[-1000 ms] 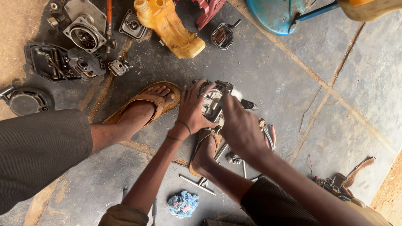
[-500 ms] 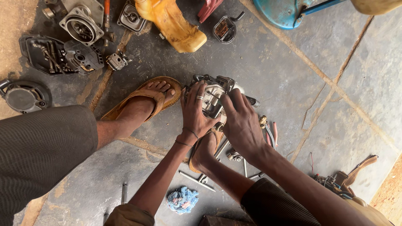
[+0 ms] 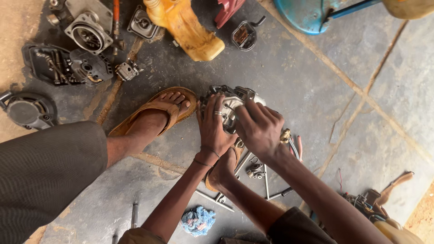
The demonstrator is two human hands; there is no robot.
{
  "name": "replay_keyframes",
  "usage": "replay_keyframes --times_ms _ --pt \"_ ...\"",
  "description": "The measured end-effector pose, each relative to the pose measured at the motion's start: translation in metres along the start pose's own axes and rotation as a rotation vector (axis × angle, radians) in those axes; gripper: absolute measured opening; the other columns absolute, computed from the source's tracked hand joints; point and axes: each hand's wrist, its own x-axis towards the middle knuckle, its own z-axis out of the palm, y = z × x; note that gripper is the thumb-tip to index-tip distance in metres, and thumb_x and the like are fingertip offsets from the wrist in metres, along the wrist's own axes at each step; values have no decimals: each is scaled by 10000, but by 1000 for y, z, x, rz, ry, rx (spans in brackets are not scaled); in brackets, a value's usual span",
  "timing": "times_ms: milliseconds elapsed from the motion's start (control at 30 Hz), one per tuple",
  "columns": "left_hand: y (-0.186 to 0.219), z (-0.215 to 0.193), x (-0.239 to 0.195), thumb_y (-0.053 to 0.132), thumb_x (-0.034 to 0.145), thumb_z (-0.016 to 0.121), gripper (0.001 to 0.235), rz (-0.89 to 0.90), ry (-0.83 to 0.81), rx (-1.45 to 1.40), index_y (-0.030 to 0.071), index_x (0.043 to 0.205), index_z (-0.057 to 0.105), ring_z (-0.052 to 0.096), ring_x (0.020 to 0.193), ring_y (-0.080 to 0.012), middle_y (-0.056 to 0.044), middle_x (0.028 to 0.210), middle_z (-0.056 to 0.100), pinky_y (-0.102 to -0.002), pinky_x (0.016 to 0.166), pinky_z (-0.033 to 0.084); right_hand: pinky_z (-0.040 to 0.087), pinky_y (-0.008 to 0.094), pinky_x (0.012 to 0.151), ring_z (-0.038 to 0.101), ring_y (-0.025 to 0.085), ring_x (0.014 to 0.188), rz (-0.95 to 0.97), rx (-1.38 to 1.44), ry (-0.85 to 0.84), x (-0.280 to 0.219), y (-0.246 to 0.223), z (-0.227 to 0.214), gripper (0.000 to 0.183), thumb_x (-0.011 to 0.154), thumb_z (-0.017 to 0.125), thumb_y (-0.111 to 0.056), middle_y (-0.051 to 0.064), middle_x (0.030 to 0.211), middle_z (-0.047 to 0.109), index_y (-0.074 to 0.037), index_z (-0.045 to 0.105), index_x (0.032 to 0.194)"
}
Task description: The person sits on the floor and uses a screwdriver to loosen and remove screws from a small engine block. They remove a metal cover, set it aside, and continue to unscrew additional fasteners from the engine casing.
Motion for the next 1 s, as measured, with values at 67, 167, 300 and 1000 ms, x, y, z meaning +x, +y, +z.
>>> replay_keyframes --times_ms 67,167,300,1000 --pt "-3 1 -2 207 568 899 1124 24 14 -49 23 1509 312 382 1473 -363 -223 1505 440 -627 1271 90 477 319 475 544 106 571 -70 48 -9 -5 4 -2 144 827 704 4 17 730 545 -78 586 846" --pt "-9 3 0 158 604 877 1095 76 18 -127 -7 1523 304 369 1488 -396 -248 1529 431 -595 1294 155 473 322 471 526 106 557 -150 82 -38 -5 11 -4 178 828 730 10 8 689 496 -77 574 832" --pt "-15 3 1 125 646 861 1056 100 21 -181 -19 1538 314 376 1487 -435 -270 1550 418 -560 1281 254 449 332 448 525 134 565 -274 140 -99 4 20 -8 194 749 738 -10 23 681 484 -62 559 803" --pt "-13 20 -1 191 858 779 798 -32 55 -184 105 1562 414 449 1497 -389 -184 1565 445 -493 1238 444 320 205 412 362 95 499 -589 323 -160 13 52 -2 144 839 696 -63 -40 571 356 -104 585 756"
